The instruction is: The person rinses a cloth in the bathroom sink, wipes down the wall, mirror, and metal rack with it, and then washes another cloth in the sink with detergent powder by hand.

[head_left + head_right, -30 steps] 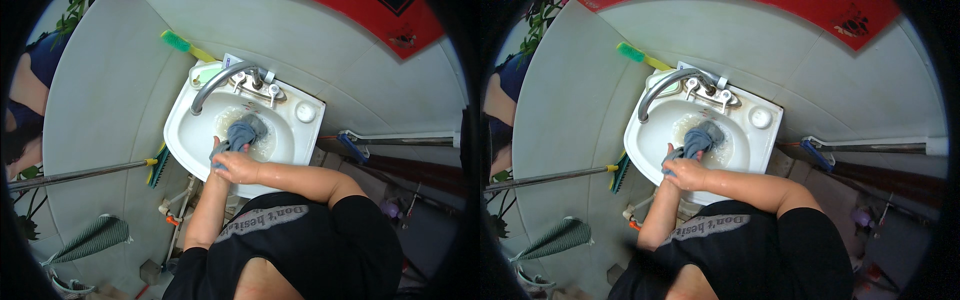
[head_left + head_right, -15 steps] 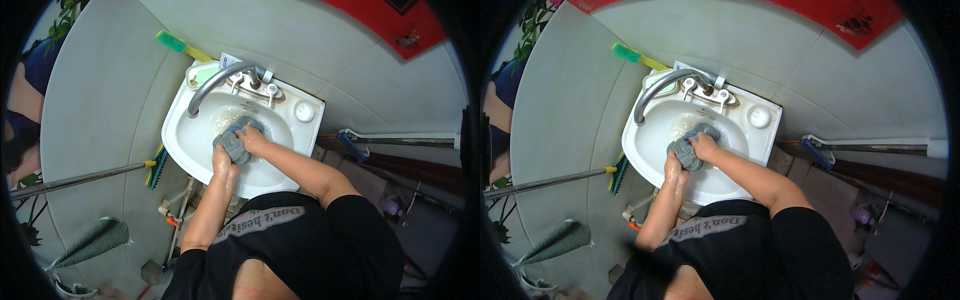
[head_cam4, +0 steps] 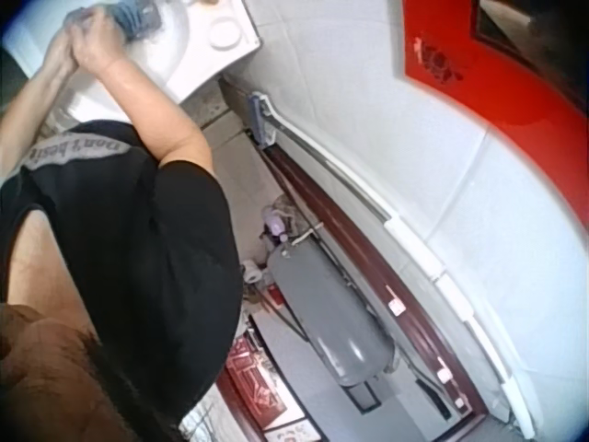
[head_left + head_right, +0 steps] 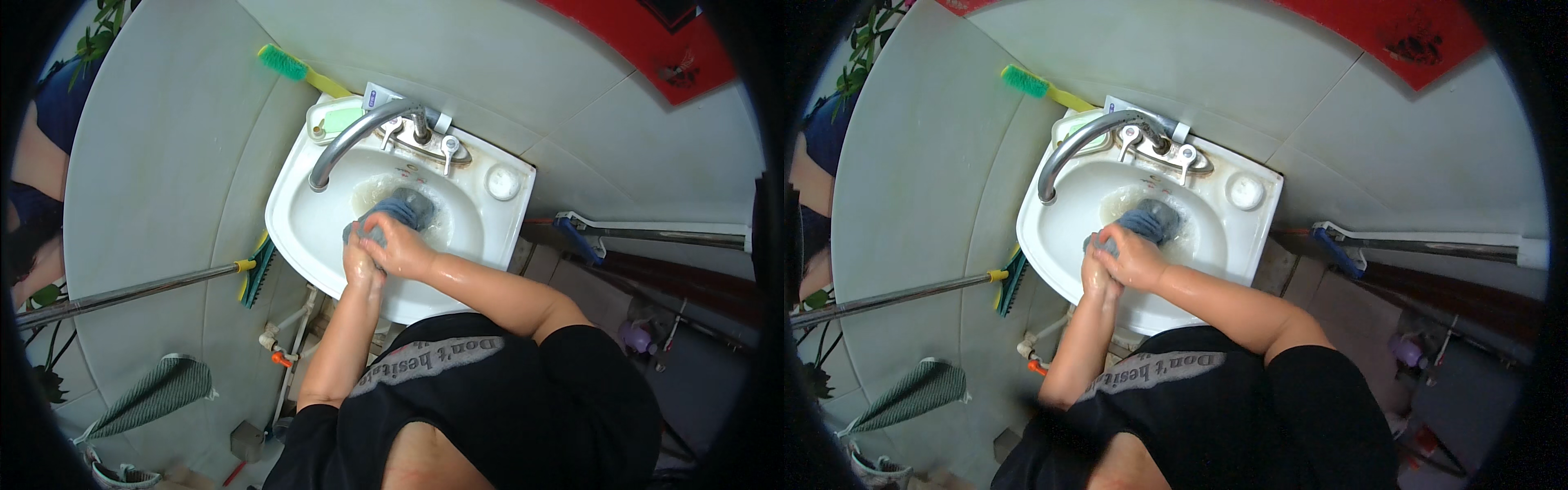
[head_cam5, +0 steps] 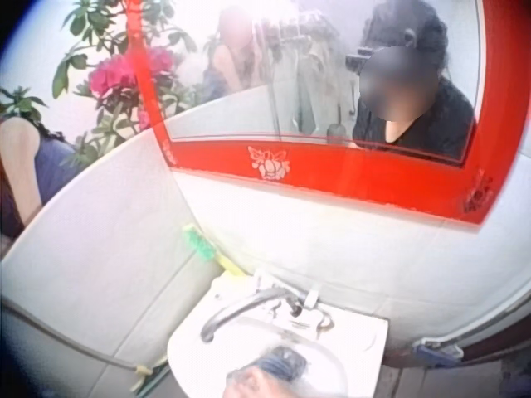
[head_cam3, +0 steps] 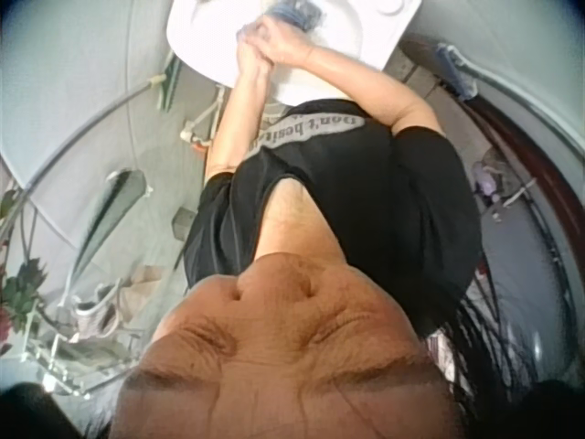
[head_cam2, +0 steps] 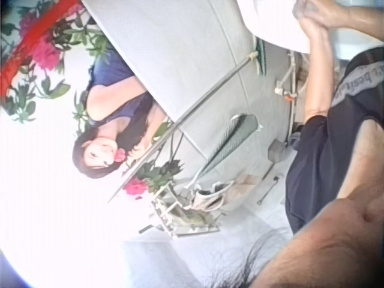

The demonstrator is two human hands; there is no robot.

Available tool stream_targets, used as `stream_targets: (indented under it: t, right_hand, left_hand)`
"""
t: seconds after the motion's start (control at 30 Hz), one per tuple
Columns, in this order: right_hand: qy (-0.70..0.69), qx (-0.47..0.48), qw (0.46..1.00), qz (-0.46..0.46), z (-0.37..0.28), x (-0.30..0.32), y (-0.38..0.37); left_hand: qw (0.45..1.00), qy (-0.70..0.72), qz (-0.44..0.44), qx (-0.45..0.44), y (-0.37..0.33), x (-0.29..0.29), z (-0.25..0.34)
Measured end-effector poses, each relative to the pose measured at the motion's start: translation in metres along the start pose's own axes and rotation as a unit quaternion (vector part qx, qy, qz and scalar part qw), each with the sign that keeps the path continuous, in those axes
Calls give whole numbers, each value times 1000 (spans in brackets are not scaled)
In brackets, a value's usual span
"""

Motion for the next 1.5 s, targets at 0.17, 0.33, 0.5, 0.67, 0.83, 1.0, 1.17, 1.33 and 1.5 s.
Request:
stream_targets:
  t: [0.17, 0.33, 0.5, 0.67, 0.83, 1.0, 1.17, 1.33, 1.5]
  right_hand:
    - [-60, -233, 969, -63, 63, -17, 13]
    - [-310, -407, 857, 66, 67, -32, 38]
    - [-244, -313, 917, -31, 43, 5, 8]
    - [-299, -65, 945, -114, -35, 9, -32]
    - [-184, -115, 976, 29, 6, 82, -30]
    - [119, -180, 976, 6, 64, 79, 13]
    - [319, -151, 935, -36, 110, 53, 32]
    - [357, -100, 928, -43, 122, 33, 41]
    - [340, -142, 920, -131, 154, 18, 37]
  left_hand:
    - [868, -368, 79, -325, 49, -40, 47]
    - [838, -406, 54, -361, 59, -43, 55]
    - [845, -381, 119, -357, 24, 26, 75]
    - [876, -374, 8, -305, 8, -14, 71]
    - [826, -464, -14, -318, 33, -16, 119]
    - [530, -786, 76, -309, 43, -59, 124]
    - [595, -697, 25, -400, -9, -54, 68]
    - [398, -851, 50, -339, -47, -64, -6]
    - [335, -917, 48, -213, -77, -62, -12]
Point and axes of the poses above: each hand's wrist, its own y-axis away from the middle knuckle, its own x-axis out of the back of the hand, z = x × y, the point moved 10 cm from there along -y, towards the middle knuckle, and after that the axes turned 13 degrees about x, right-handed, at the moved point
